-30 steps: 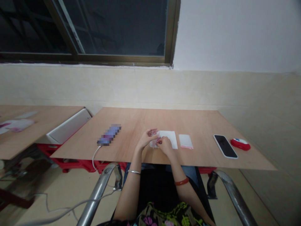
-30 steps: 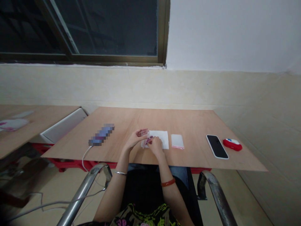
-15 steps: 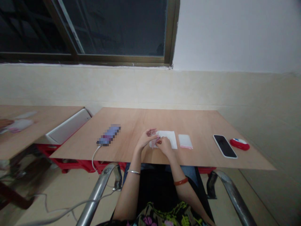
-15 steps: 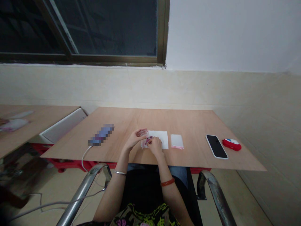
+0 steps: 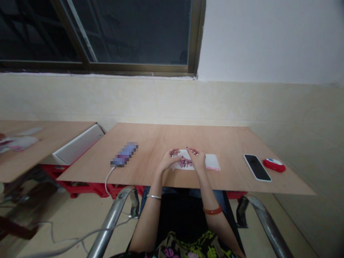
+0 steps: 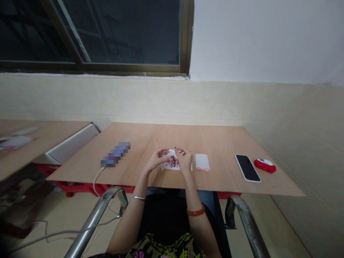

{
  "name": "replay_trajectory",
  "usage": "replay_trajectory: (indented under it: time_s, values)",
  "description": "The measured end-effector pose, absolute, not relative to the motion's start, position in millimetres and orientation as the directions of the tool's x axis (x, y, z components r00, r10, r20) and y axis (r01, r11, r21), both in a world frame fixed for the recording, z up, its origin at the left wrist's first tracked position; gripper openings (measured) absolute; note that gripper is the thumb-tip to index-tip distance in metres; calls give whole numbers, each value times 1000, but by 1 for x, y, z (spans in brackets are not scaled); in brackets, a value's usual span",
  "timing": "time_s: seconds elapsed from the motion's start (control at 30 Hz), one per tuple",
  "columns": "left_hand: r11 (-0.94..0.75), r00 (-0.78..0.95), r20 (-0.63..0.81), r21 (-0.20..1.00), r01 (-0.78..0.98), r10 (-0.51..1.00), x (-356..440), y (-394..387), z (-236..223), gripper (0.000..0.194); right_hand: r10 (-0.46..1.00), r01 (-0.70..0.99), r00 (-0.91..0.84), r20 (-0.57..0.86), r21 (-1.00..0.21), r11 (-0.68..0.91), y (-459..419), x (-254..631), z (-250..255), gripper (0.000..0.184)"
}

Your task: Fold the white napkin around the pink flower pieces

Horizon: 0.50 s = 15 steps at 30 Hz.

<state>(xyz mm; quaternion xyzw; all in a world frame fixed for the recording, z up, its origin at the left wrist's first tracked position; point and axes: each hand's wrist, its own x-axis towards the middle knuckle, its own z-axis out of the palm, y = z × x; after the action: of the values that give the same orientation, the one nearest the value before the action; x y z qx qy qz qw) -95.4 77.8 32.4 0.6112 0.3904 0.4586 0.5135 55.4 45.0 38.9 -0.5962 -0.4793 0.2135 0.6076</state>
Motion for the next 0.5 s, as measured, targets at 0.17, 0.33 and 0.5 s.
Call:
replay_trajectory:
  time_s: [0.17,0.33,0.5]
  values:
    - [-193,301,178,981,23,937,-88,76,33,47,883,282,320,343,-924,257,36,47,53,26]
    - [-211,188,210,977,-15,959,-88,76,38,51,923,247,197,332,-928,281,39,57,49,28]
    - [-196,44,197,980,-32,979,-87,75,48,53,967,104,-92,236,-964,245,42,62,33,56]
